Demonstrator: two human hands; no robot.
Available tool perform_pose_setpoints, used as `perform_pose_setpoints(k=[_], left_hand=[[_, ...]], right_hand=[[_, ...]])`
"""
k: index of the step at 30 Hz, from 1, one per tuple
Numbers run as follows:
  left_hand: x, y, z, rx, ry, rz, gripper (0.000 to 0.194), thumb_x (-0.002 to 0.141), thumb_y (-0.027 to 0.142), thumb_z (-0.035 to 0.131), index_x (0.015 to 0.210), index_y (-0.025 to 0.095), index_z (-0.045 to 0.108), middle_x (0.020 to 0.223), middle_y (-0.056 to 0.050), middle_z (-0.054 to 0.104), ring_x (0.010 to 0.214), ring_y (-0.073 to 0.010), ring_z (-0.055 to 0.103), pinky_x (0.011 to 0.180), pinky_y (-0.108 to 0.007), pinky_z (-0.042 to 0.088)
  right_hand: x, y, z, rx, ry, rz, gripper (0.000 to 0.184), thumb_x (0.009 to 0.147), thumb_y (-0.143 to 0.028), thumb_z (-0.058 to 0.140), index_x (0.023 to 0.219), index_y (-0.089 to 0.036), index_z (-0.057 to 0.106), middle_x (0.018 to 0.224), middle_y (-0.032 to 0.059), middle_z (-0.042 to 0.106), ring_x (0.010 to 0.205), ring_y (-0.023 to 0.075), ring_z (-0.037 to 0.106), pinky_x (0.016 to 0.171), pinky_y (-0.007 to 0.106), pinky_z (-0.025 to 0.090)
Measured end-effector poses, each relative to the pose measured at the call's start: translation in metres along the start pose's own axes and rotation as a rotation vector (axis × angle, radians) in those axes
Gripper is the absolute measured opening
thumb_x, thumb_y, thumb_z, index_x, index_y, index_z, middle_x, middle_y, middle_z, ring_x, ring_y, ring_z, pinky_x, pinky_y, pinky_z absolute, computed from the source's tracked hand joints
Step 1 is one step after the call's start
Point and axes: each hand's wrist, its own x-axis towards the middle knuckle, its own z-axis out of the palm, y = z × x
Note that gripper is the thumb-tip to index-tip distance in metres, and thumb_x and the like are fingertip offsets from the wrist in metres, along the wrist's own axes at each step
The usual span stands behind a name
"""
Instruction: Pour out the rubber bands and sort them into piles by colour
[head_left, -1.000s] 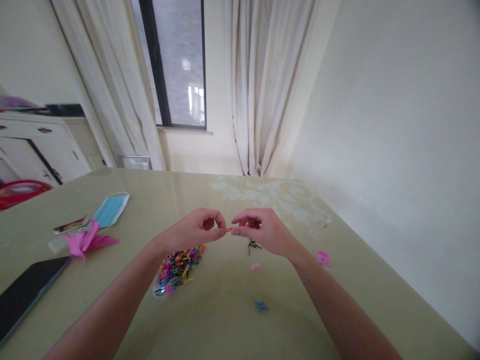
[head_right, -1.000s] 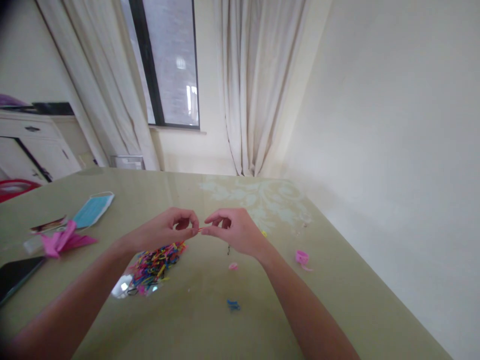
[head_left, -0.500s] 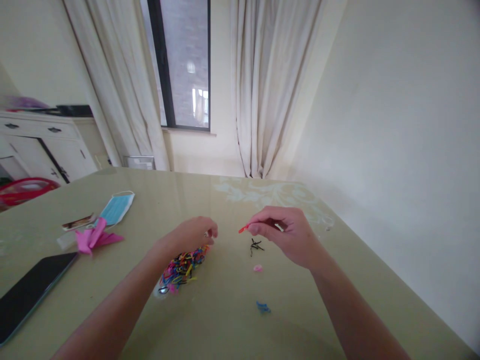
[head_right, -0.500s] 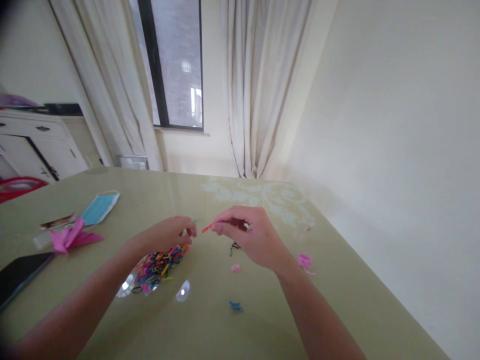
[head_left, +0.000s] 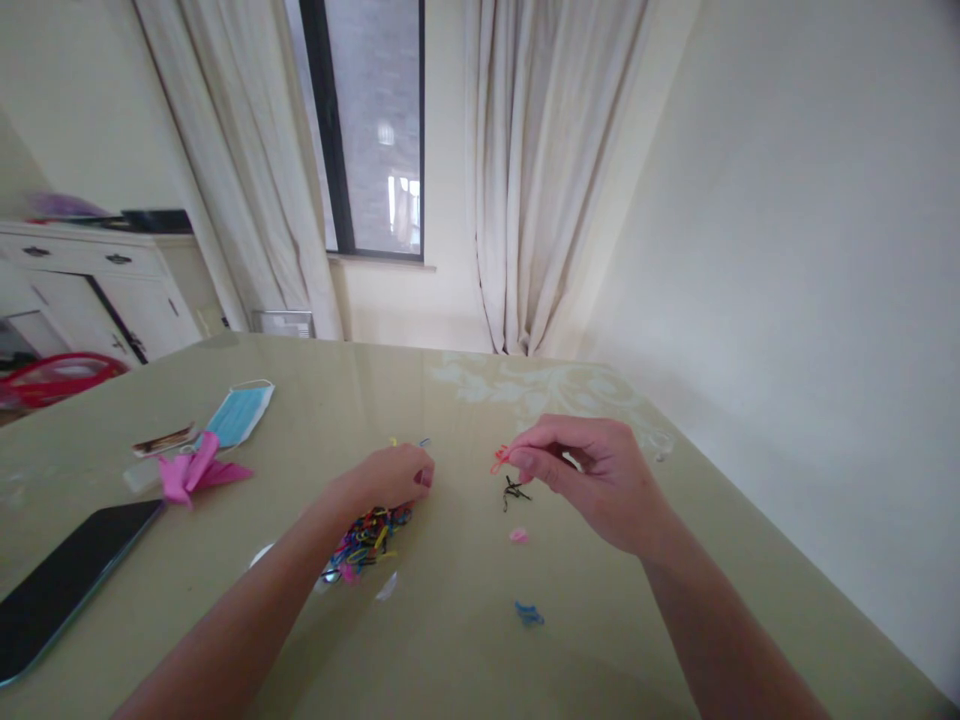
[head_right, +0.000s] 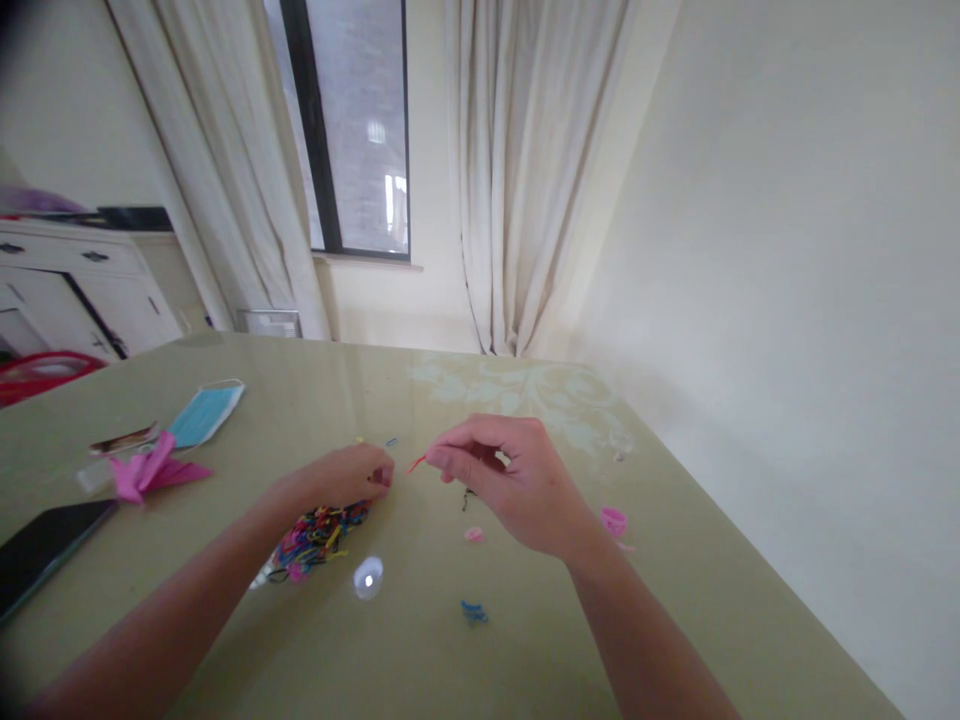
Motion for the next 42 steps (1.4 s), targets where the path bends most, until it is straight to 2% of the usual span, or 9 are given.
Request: perform_pose_setpoints(k=[7,13,16,21,26,29,31,36,42], left_hand=[[0.001,-0.002,-0.003,-0.035,0.02,0.044,0.019,0.075,0.018,0.064,0.084,0.023,0.08,0.094,-0.006,0.082,0.088,-0.0237,0.074,0.078,-0.031,0.051],[0.0,-0.001,-0.004,-0.052,0.059,0.069,0.018,0.077,0.021,0.065,0.085,0.022,0.081,0.093,-0.007,0.082,0.089,-0.0249,0.074,0.078,-0.031,0.052],[0.0,0.001,-0.007,-0.065,0.068,0.08,0.02,0.079,0.023,0.062,0.083,0.021,0.081,0.086,-0.006,0.081,0.079,-0.0225,0.073,0.071,-0.029,0.05],[-0.001,0.001,-0.012,-0.198,0.117,0.13,0.021,0.08,0.026,0.062,0.085,0.017,0.08,0.081,-0.006,0.08,0.075,-0.0199,0.072,0.069,-0.027,0.05],[-0.002,0.005,-0.015,-0.419,0.07,0.172,0.019,0.081,0.03,0.066,0.087,0.016,0.077,0.082,-0.006,0.079,0.074,-0.0188,0.071,0.07,-0.027,0.052],[-0.004,0.013,-0.02,-0.624,0.058,0.208,0.02,0.083,0.033,0.069,0.09,0.016,0.075,0.083,-0.005,0.079,0.075,-0.017,0.07,0.069,-0.026,0.052],[-0.007,0.019,-0.025,-0.714,0.089,0.227,0.022,0.084,0.035,0.07,0.091,0.015,0.075,0.081,-0.004,0.078,0.073,-0.0152,0.068,0.068,-0.025,0.051],[-0.018,0.035,-0.038,-0.779,0.184,0.247,0.028,0.087,0.042,0.072,0.093,0.015,0.076,0.077,-0.003,0.075,0.069,-0.0132,0.065,0.064,-0.024,0.049],[-0.026,0.047,-0.042,-0.752,0.267,0.295,0.024,0.09,0.039,0.073,0.095,0.015,0.075,0.083,-0.004,0.078,0.074,-0.0142,0.07,0.069,-0.025,0.055]], right_hand=[[0.01,0.023,-0.006,-0.012,0.103,0.07,0.024,0.094,-0.042,0.073,0.09,-0.021,0.083,0.07,0.0023,0.074,0.059,0.0137,0.06,0.053,0.025,0.043],[0.029,0.101,0.006,-0.379,0.006,0.176,0.017,0.094,-0.03,0.07,0.092,-0.018,0.082,0.079,0.0045,0.079,0.067,0.0161,0.065,0.064,0.028,0.044],[0.03,0.14,0.017,-0.617,-0.056,0.328,0.017,0.095,-0.026,0.068,0.094,-0.018,0.082,0.091,0.007,0.082,0.08,0.0192,0.07,0.073,0.029,0.046],[0.024,0.168,0.027,-0.68,-0.074,0.419,0.017,0.094,-0.021,0.066,0.092,-0.018,0.083,0.093,0.0095,0.083,0.085,0.0217,0.073,0.074,0.029,0.047],[0.026,0.157,0.025,-0.69,-0.08,0.425,0.017,0.093,-0.023,0.068,0.089,-0.019,0.084,0.095,0.0112,0.083,0.088,0.0246,0.074,0.075,0.031,0.048],[0.029,0.13,0.027,-0.59,-0.084,0.336,0.019,0.096,-0.028,0.066,0.093,-0.02,0.083,0.091,0.0066,0.082,0.082,0.0198,0.071,0.074,0.028,0.047],[0.03,0.107,0.03,-0.404,-0.097,0.228,0.025,0.099,-0.033,0.064,0.088,-0.019,0.082,0.08,0.004,0.078,0.07,0.0161,0.066,0.068,0.027,0.044],[0.024,0.065,0.04,-0.167,-0.181,0.165,0.029,0.096,-0.043,0.069,0.089,-0.018,0.082,0.068,0.0,0.07,0.06,0.012,0.052,0.057,0.025,0.035],[0.02,0.061,0.042,-0.097,-0.142,0.17,0.02,0.093,-0.032,0.07,0.085,-0.016,0.081,0.067,0.0005,0.07,0.059,0.0114,0.051,0.057,0.024,0.037]])
